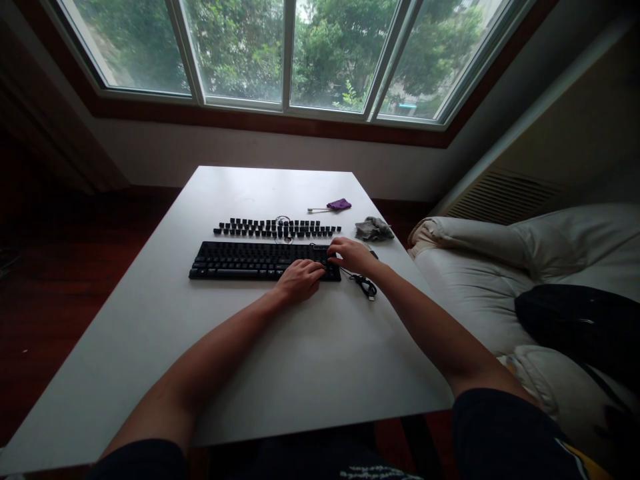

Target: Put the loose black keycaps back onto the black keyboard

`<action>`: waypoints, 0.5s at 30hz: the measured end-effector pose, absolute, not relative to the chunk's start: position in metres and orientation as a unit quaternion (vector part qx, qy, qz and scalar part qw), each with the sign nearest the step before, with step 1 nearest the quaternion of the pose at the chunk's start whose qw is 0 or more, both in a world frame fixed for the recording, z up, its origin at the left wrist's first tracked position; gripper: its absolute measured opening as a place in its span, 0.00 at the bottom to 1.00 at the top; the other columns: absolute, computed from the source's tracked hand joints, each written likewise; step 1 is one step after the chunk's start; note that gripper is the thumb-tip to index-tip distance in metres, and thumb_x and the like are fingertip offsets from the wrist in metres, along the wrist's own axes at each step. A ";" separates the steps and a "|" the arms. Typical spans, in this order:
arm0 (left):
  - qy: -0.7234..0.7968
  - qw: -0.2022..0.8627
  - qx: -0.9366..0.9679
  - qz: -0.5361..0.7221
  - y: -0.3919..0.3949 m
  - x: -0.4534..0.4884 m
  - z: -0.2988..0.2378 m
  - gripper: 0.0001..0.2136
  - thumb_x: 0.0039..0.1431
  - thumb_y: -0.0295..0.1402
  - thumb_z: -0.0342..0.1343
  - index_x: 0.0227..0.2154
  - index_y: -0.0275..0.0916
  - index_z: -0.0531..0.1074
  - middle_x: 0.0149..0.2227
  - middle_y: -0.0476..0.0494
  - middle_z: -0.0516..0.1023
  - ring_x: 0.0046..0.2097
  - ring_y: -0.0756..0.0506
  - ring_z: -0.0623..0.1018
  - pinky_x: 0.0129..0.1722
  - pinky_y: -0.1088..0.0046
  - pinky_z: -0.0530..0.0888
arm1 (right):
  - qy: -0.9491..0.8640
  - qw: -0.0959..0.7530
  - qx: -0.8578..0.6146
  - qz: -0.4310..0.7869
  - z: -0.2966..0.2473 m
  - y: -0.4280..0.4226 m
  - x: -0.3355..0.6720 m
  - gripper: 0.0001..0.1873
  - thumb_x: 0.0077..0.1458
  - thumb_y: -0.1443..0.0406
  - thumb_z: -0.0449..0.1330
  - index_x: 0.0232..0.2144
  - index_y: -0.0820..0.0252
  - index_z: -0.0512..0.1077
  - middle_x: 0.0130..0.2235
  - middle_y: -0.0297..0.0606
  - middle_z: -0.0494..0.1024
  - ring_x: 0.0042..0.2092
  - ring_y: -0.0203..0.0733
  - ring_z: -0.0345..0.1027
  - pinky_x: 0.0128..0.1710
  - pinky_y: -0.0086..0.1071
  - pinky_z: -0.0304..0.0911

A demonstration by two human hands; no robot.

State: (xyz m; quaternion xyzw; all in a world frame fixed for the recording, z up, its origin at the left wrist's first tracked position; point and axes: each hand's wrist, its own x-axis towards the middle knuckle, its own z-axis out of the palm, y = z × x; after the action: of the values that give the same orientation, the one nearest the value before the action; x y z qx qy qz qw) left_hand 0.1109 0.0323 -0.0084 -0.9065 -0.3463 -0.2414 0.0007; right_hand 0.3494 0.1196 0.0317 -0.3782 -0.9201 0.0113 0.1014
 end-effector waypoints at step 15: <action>-0.350 0.001 -0.907 -0.235 0.031 0.111 -0.008 0.16 0.66 0.32 0.50 0.55 0.41 0.73 0.57 0.40 0.75 0.56 0.40 0.73 0.57 0.59 0.69 | -0.913 0.214 -0.346 0.028 0.003 0.121 0.350 0.12 0.66 0.61 0.56 0.46 0.55 0.79 0.46 0.44 0.77 0.49 0.50 0.68 0.51 0.44 0.68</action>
State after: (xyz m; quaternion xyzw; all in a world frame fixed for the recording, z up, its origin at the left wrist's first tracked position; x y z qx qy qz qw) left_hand 0.1111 0.0314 -0.0078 -0.9070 -0.3496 -0.2346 0.0007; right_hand 0.3496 0.1207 0.0028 -0.3465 -0.9128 0.0282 0.2142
